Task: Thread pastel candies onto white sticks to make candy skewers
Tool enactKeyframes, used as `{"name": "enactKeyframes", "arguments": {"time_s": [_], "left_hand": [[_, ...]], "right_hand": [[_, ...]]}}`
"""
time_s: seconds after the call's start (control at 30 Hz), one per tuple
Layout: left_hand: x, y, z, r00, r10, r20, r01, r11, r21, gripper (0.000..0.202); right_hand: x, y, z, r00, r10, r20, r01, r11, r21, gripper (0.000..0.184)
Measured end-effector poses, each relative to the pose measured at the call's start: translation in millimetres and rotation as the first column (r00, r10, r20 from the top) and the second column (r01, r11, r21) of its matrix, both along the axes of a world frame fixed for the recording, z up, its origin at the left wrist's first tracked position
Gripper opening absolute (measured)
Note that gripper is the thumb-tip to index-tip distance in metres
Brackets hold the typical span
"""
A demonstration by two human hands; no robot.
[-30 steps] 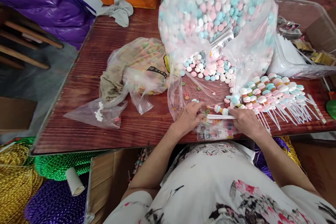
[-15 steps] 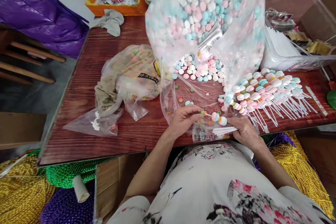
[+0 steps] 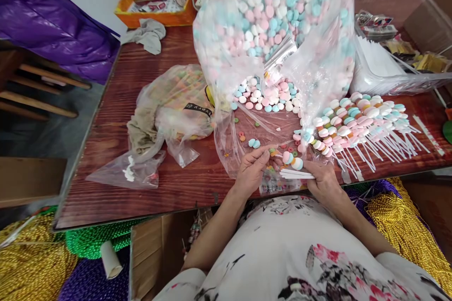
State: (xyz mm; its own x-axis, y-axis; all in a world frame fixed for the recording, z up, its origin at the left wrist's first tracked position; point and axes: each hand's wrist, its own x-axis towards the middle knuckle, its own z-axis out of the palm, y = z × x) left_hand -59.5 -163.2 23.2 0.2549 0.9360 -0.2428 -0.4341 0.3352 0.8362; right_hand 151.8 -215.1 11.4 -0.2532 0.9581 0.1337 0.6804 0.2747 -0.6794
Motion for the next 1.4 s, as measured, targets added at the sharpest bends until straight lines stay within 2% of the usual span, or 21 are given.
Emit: {"name": "enactKeyframes", "arguments": {"time_s": [0.17, 0.37, 0.57, 0.73, 0.97, 1.03, 1.1, 1.13, 1.17, 1.23, 1.27, 1.3, 1.33, 1.4], "left_hand": [[1.5, 1.0, -1.5, 0.992, 0.126, 0.026, -0.125, 0.992, -0.030, 0.029], [-8.7, 1.6, 0.8, 0.996, 0.031, 0.081, -0.026, 0.998, -0.055, 0.024], [-9.5, -1.7, -4.6, 0.982, 0.134, 0.133, -0.127, 0.990, -0.059, 0.026], [-2.0, -9.2, -10.2, 0.983, 0.055, 0.176, -0.036, 0.993, -0.111, 0.026], [16.7, -23.0, -18.4, 0.998, -0.010, 0.062, 0.005, 0.997, 0.082, 0.022], [10.7, -19.3, -17.4, 0.999, -0.022, -0.048, 0.031, 0.982, 0.188, 0.023], [-3.8, -9.2, -15.0, 0.969, 0.037, -0.243, 0.045, 0.945, 0.323, 0.031], [-13.2, -2.2, -14.1, 0.920, 0.114, -0.374, 0.048, 0.916, 0.397, 0.037], [-23.0, 5.6, -13.7, 0.830, 0.221, -0.511, 0.053, 0.882, 0.469, 0.043], [-39.9, 21.0, -15.4, 0.514, 0.410, -0.754, 0.160, 0.818, 0.553, 0.048], [-45.6, 27.5, -17.5, 0.351, 0.441, -0.826, 0.260, 0.802, 0.538, 0.042], [-48.9, 32.7, -20.2, 0.220, 0.446, -0.868, 0.360, 0.789, 0.497, 0.035], [-50.1, 36.4, -23.2, 0.125, 0.439, -0.890, 0.445, 0.777, 0.446, 0.028], [-47.9, 40.0, -28.9, 0.033, 0.429, -0.903, 0.541, 0.752, 0.377, 0.021]], "right_hand": [[-13.6, -0.7, -2.3, 0.991, 0.012, -0.131, -0.020, 0.998, -0.059, 0.044], [-20.5, -1.6, -2.8, 0.971, 0.031, -0.239, -0.042, 0.998, -0.041, 0.039], [-26.5, -6.3, -4.6, 0.939, 0.034, -0.343, -0.045, 0.999, -0.024, 0.035], [-24.6, -9.8, -14.4, 0.946, 0.104, -0.308, -0.086, 0.994, 0.070, 0.028], [-26.5, -12.9, -20.1, 0.959, 0.108, -0.261, -0.056, 0.978, 0.202, 0.023], [-23.4, -11.0, -19.1, 0.966, 0.072, -0.249, -0.021, 0.979, 0.202, 0.025], [-16.4, -8.0, -18.0, 0.969, 0.014, -0.246, 0.036, 0.980, 0.198, 0.025], [-11.8, -6.3, -17.6, 0.969, -0.020, -0.247, 0.072, 0.977, 0.201, 0.025], [-7.0, -4.7, -17.2, 0.967, -0.056, -0.247, 0.108, 0.974, 0.201, 0.024], [1.4, -2.0, -16.9, 0.963, -0.120, -0.242, 0.168, 0.968, 0.189, 0.022], [4.1, -1.0, -16.8, 0.961, -0.136, -0.241, 0.182, 0.967, 0.181, 0.022], [5.5, -0.4, -16.8, 0.960, -0.140, -0.243, 0.186, 0.966, 0.177, 0.021], [5.4, -0.2, -16.7, 0.960, -0.135, -0.244, 0.182, 0.967, 0.180, 0.021], [1.8, -0.6, -16.3, 0.966, -0.095, -0.242, 0.144, 0.971, 0.193, 0.019]]}}
